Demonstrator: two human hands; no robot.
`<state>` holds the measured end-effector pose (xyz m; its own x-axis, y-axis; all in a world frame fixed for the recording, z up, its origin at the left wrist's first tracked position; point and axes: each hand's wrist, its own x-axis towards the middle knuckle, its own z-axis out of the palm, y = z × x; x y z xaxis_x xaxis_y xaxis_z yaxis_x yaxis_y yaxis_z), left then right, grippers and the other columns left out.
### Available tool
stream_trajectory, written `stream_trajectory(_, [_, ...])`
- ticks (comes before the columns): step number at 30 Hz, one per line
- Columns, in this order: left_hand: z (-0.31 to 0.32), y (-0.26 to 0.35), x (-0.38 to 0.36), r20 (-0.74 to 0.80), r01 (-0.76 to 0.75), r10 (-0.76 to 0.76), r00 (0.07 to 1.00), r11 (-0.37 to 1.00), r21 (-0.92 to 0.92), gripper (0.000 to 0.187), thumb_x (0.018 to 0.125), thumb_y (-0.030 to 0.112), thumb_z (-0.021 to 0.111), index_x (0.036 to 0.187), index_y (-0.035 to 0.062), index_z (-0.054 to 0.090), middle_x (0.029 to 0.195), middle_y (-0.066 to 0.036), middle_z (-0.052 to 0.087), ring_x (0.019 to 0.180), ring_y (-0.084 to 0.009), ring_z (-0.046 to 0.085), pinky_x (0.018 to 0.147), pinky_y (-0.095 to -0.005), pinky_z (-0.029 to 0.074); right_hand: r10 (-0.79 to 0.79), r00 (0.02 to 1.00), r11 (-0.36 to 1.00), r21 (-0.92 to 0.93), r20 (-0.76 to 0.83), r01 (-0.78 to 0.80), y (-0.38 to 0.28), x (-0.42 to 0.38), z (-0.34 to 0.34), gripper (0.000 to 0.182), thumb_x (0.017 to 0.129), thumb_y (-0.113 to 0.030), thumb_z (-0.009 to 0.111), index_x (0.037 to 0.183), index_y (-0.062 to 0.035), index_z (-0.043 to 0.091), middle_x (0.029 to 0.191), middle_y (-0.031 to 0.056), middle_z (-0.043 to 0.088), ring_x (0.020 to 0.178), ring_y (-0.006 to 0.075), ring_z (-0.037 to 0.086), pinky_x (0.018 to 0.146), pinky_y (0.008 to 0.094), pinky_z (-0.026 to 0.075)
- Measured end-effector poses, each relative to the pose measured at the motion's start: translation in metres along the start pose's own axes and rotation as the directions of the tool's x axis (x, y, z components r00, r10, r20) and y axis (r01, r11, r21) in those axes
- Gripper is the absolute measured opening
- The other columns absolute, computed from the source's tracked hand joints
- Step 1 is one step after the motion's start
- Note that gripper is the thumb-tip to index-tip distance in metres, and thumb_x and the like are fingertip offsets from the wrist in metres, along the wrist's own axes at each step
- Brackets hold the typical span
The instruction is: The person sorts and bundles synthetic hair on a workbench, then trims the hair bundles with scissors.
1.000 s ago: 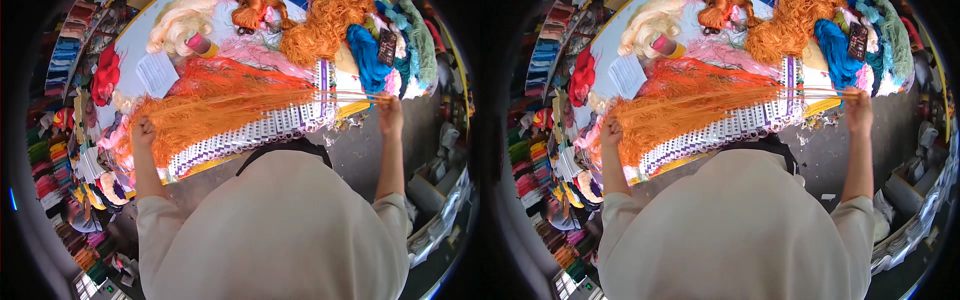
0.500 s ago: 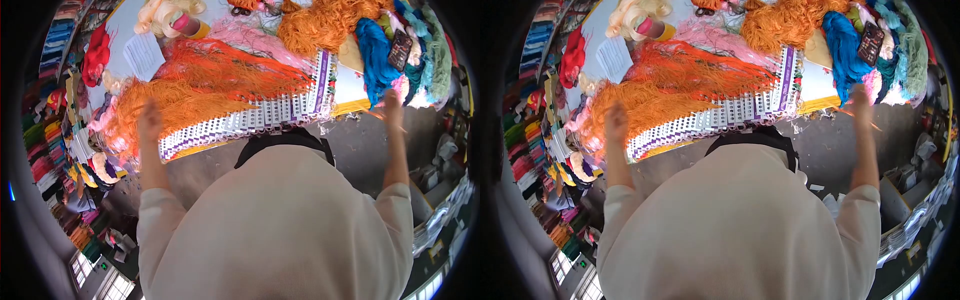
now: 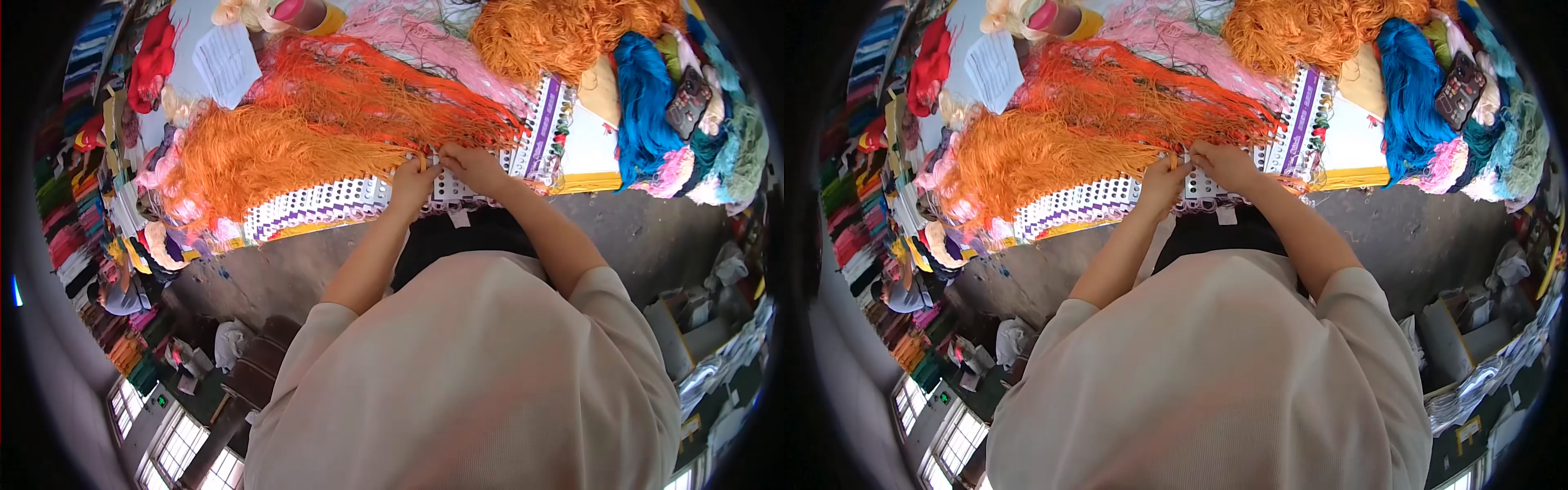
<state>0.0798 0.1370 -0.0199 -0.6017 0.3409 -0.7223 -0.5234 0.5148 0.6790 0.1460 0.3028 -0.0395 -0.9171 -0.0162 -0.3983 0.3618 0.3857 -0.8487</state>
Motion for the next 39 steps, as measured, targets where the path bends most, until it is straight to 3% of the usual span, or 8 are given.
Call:
stream_trajectory(1, [-0.003,0.002,-0.002,0.089,0.152,-0.136,0.987,0.966,-0.208,0.018,0.092,0.018,0.060,0.078,0.0076,0.057,0.052,0.001,0.046,0.040,-0.0093,0.039,0.038,-0.0256,0.030,-0.009,1.000,1.000,0.010,-0.006,0.009,0.000,-0.001,0.000,0.017,0.096,-0.028,0.052,0.103,-0.0134,0.054,0.085,0.0136,0.066,0.082,0.0340,0.065,0.070,0.0434,0.050])
stream_trajectory(5, [-0.003,0.003,-0.002,0.120,0.221,-0.192,0.974,0.924,-0.313,0.016,0.095,0.018,0.057,0.082,0.0083,0.057,0.051,0.002,0.043,0.039,-0.0090,0.035,0.037,-0.0248,0.028,0.055,0.998,0.993,0.106,-0.028,-0.052,-0.005,0.000,-0.004,0.014,0.096,-0.024,0.052,0.102,-0.0117,0.052,0.081,0.0142,0.064,0.077,0.0336,0.065,0.068,0.0429,0.049])
stream_trajectory(17, [-0.012,0.006,0.008,0.202,0.072,-0.065,0.977,0.997,-0.030,0.014,0.094,0.013,0.054,0.083,0.0048,0.058,0.055,0.000,0.048,0.041,-0.0073,0.039,0.035,-0.0236,0.029,0.126,0.989,0.949,0.279,0.080,-0.144,-0.003,-0.001,-0.006,0.011,0.094,-0.019,0.053,0.099,-0.0098,0.049,0.066,0.0064,0.059,0.061,0.0201,0.060,0.059,0.0360,0.047])
stream_trajectory(19, [-0.032,-0.002,0.011,0.052,0.042,-0.042,0.998,0.999,0.004,0.013,0.092,0.012,0.056,0.090,0.0020,0.064,0.065,-0.003,0.060,0.044,-0.0073,0.045,0.037,-0.0235,0.033,0.118,0.992,0.940,0.315,0.053,-0.129,0.001,-0.002,-0.005,0.011,0.095,-0.016,0.054,0.104,-0.0114,0.050,0.065,0.0025,0.056,0.061,0.0120,0.055,0.059,0.0306,0.045])
stream_trajectory(29, [-0.042,0.010,0.002,0.069,0.072,-0.064,0.996,0.991,-0.116,0.018,0.093,0.017,0.061,0.088,0.0006,0.068,0.069,-0.002,0.062,0.049,-0.0041,0.044,0.045,-0.0189,0.033,0.097,0.994,0.968,0.229,0.052,-0.106,0.004,-0.001,-0.001,0.021,0.094,-0.027,0.060,0.105,-0.0101,0.056,0.076,0.0073,0.064,0.072,0.0187,0.064,0.068,0.0340,0.049])
stream_trajectory(35, [-0.034,-0.017,0.012,-0.014,-0.116,0.116,0.993,0.993,0.021,0.025,0.088,0.026,0.069,0.096,0.0022,0.068,0.074,-0.003,0.065,0.046,-0.0055,0.044,0.042,-0.0198,0.033,0.142,0.989,0.964,0.224,0.034,-0.146,0.004,-0.001,0.003,0.024,0.092,-0.030,0.061,0.108,-0.0124,0.060,0.080,0.0070,0.067,0.073,0.0177,0.065,0.069,0.0344,0.050])
stream_trajectory(37, [-0.031,0.011,-0.008,0.152,0.208,-0.166,0.974,0.921,-0.329,0.017,0.091,0.016,0.064,0.101,0.0014,0.066,0.078,-0.005,0.067,0.047,-0.0029,0.038,0.044,-0.0198,0.029,0.169,0.985,0.962,0.209,0.047,-0.175,0.001,-0.002,0.002,0.025,0.092,-0.030,0.062,0.110,-0.0121,0.062,0.081,0.0073,0.067,0.073,0.0173,0.065,0.069,0.0342,0.050])
stream_trajectory(39, [-0.026,0.035,-0.024,0.297,0.260,-0.140,0.945,0.871,-0.417,0.017,0.091,0.013,0.061,0.104,0.0021,0.065,0.082,-0.007,0.069,0.046,-0.0032,0.036,0.043,-0.0201,0.028,0.193,0.979,0.960,0.195,0.065,-0.202,0.002,-0.003,0.003,0.027,0.092,-0.030,0.062,0.111,-0.0119,0.063,0.081,0.0076,0.068,0.073,0.0170,0.066,0.070,0.0340,0.051])
